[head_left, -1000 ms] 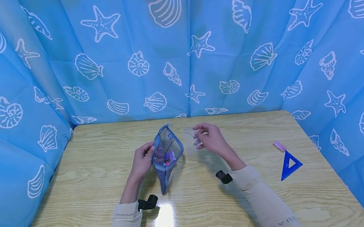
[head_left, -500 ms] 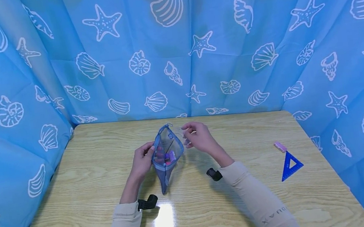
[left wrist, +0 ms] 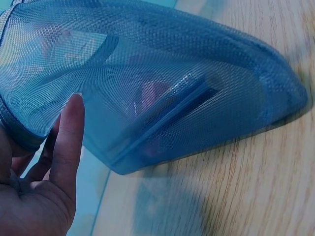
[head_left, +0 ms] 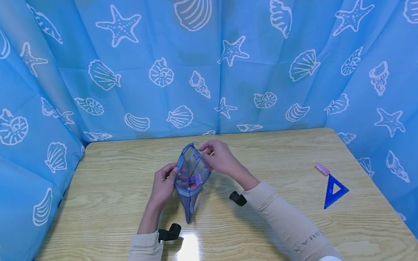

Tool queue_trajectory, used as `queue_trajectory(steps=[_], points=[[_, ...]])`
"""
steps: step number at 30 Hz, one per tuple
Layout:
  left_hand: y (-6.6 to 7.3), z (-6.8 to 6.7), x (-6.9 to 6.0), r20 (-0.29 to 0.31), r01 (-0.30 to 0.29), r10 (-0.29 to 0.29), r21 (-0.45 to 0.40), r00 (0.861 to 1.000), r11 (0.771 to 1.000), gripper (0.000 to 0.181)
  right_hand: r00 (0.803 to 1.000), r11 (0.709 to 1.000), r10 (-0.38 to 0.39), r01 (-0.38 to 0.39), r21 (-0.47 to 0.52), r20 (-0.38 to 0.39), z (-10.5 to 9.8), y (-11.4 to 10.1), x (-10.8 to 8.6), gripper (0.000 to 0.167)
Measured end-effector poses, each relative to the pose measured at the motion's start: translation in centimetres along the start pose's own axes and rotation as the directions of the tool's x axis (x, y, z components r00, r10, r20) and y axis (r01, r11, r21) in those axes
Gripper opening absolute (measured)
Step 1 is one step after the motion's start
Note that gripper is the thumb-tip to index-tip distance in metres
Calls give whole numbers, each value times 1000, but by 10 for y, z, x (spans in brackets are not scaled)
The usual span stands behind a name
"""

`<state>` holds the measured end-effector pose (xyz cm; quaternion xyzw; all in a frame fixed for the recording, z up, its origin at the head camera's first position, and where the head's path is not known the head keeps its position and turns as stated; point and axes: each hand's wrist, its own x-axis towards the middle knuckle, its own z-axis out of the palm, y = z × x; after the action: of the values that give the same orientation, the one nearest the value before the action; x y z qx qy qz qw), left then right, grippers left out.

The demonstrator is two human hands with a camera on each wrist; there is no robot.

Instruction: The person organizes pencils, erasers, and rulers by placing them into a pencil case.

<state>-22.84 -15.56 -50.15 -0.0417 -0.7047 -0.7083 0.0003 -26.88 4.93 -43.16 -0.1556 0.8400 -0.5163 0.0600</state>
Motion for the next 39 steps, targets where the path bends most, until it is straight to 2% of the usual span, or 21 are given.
queue_trajectory(steps=[15, 23, 31, 39], points=[[0, -2, 0, -10, 0, 1, 33, 1000, 999, 32, 999, 989, 22, -16, -145, 40, 13, -11, 2, 24], [1, -4, -2, -12, -3, 3, 46, 1000, 999, 32, 996, 991, 37, -26, -133, 76, 19, -12, 2, 26], [1, -4, -2, -11, -2, 3, 35, 1000, 999, 32, 996, 985, 13, 2, -172, 84, 25, -11, 5, 24], [0, -6, -2, -21, -21, 22, 29, 1000, 999, 32, 990, 984, 65, -43, -174, 123, 28, -9, 5, 25]])
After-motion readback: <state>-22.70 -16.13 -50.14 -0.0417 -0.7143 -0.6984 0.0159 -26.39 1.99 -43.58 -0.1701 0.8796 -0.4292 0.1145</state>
